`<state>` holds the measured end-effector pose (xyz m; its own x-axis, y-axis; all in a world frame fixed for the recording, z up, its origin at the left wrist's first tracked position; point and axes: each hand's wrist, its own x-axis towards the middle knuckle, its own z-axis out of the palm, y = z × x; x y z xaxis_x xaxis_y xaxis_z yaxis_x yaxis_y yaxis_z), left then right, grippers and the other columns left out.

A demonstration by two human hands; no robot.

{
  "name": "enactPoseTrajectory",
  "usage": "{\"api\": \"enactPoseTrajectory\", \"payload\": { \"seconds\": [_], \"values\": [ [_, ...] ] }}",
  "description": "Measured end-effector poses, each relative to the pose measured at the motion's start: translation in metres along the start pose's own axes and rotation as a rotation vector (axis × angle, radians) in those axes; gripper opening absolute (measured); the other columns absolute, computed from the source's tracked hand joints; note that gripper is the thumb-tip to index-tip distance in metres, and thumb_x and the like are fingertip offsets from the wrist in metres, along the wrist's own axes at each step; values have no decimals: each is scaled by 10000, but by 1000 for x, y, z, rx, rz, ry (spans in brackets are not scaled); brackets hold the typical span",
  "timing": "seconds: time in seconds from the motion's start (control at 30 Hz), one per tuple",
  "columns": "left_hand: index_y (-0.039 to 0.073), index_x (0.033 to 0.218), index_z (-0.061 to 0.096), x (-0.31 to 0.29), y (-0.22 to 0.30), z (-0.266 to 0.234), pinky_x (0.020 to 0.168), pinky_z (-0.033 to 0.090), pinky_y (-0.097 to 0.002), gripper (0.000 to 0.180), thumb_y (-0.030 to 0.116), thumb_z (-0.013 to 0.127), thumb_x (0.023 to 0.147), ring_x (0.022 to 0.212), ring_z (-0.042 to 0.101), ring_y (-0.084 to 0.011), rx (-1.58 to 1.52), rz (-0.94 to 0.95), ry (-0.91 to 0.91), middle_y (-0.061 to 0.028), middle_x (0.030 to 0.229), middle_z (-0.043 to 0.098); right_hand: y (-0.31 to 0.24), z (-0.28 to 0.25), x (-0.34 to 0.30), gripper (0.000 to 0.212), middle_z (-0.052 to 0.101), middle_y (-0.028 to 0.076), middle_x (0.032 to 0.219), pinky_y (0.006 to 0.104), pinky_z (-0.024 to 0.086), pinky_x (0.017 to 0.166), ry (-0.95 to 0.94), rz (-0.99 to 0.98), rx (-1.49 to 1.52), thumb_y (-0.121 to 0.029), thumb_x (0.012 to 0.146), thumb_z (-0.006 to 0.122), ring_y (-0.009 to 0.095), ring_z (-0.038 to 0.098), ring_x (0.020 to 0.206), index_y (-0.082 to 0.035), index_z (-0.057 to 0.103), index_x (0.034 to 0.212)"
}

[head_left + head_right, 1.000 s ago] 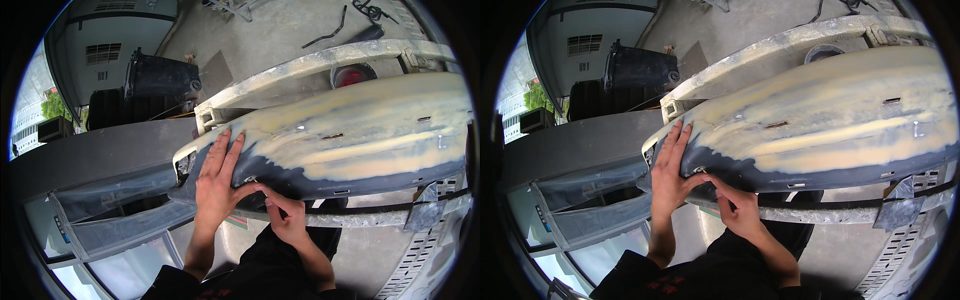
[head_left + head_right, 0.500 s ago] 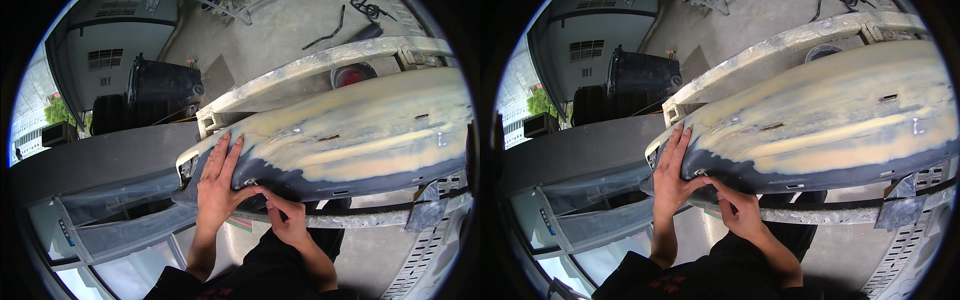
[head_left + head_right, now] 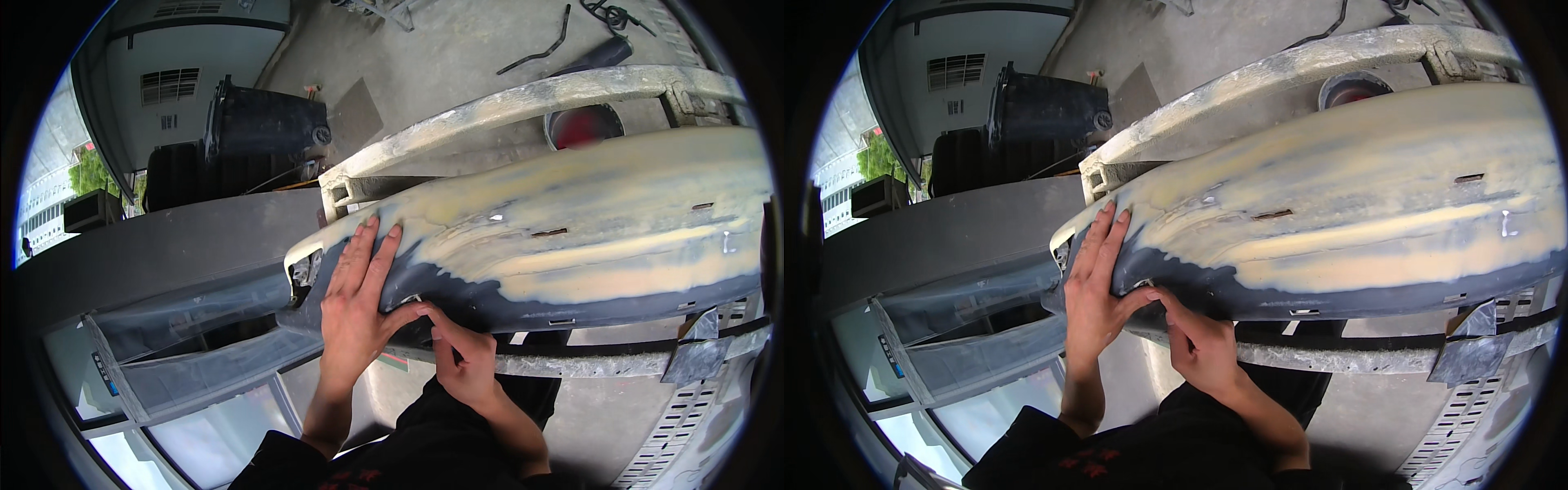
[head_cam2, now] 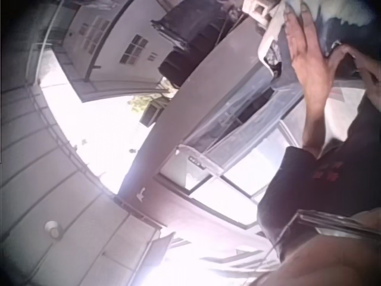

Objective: The person uses a small metal tool to scrape and remove material from several spots on a detached car bumper. They work on multiple areas along the bumper's edge and surface, occasionally repositioning the part to access different sections.

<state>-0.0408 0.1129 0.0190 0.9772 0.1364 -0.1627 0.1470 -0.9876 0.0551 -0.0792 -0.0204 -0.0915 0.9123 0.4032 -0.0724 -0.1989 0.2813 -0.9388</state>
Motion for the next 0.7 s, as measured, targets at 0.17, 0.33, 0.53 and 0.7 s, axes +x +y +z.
{"api": "enactPoseTrajectory", "payload": {
  "seconds": [0.17, 0.33, 0.53, 0.7],
  "values": [
    [98, 1331, 468, 0, -2, -1, 1026, 362, -443, 873, 378, 792, 571, 1245, 431, -377, -25, 4, 10, -169, 1408, 395, -3, -4, 3, 455, 627, 128, 702, 264, 488, 532, -43, 11, 2, 66, 783, 554, 178, 609, 537, -64, 587, 1218],
    [100, 1332, 469, 2, -1, -3, 1035, 357, -444, 886, 401, 790, 563, 1255, 422, -373, -28, 8, 4, -173, 1405, 396, -4, -16, 5, 507, 635, 121, 727, 275, 503, 560, -118, 3, 4, 87, 748, 549, 206, 633, 572, -66, 575, 1231],
    [116, 1327, 476, 2, -6, -4, 1043, 346, -457, 797, 346, 786, 630, 1265, 412, -372, -63, 10, 4, -188, 1394, 400, -28, -53, 18, 398, 642, 115, 740, 349, 512, 554, -258, -67, -347, 29, 748, 568, 276, 638, 606, -41, 592, 1140],
    [85, 1317, 482, 3, 2, -14, 1057, 327, -434, 712, 170, 724, 652, 1270, 408, -374, -83, -13, 21, -192, 1390, 411, -63, -85, 48, 331, 637, 83, 714, 344, 493, 533, -433, -99, -496, 5, 756, 585, 265, 624, 586, -46, 607, 1082]
  ]
}}
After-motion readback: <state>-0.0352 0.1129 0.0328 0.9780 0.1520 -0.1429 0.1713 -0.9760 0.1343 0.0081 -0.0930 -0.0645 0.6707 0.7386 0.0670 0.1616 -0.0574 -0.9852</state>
